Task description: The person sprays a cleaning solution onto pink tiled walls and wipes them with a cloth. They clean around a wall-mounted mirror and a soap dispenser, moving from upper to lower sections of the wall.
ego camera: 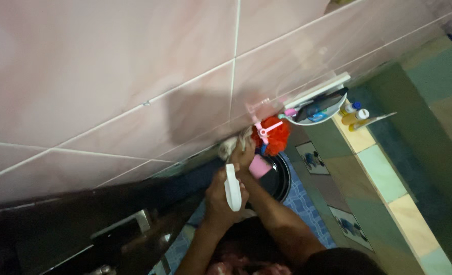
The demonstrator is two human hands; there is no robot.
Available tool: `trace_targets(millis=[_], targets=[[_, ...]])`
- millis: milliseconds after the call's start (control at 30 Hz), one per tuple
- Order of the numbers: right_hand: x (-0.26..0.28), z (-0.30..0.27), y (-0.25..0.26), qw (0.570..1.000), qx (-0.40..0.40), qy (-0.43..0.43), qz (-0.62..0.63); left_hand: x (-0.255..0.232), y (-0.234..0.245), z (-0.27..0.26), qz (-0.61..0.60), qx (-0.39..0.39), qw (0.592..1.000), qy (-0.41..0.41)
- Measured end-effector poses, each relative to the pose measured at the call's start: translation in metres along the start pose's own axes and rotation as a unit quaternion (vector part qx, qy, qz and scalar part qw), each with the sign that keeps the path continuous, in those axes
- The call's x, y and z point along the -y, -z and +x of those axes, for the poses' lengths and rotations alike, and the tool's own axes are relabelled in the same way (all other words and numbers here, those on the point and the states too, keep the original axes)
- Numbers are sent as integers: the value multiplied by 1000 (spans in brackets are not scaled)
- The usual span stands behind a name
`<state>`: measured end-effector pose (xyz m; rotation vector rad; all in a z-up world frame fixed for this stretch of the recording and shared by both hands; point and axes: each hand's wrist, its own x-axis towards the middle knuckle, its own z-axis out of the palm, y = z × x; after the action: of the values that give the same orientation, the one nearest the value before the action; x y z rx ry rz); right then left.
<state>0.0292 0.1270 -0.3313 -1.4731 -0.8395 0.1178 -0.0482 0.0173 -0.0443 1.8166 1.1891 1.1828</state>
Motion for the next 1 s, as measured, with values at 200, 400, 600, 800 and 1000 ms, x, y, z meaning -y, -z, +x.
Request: trace_targets(millis=[200,400,600,800,1000], targets=[[30,28,0,997,-28,-12,-74,11,-5,-2,41,-7,997,-58],[40,44,11,961,52,-257,92,9,-12,4,38,6,999,-22],[44,82,24,947,110,-275,127,-11,-11,11,-20,35,999,4],[101,128,35,775,67,-535,330,-19,-10,11,-29,30,999,21],[131,150,66,828,53,-412,378,-18,-13,2,4,10,1000,4]])
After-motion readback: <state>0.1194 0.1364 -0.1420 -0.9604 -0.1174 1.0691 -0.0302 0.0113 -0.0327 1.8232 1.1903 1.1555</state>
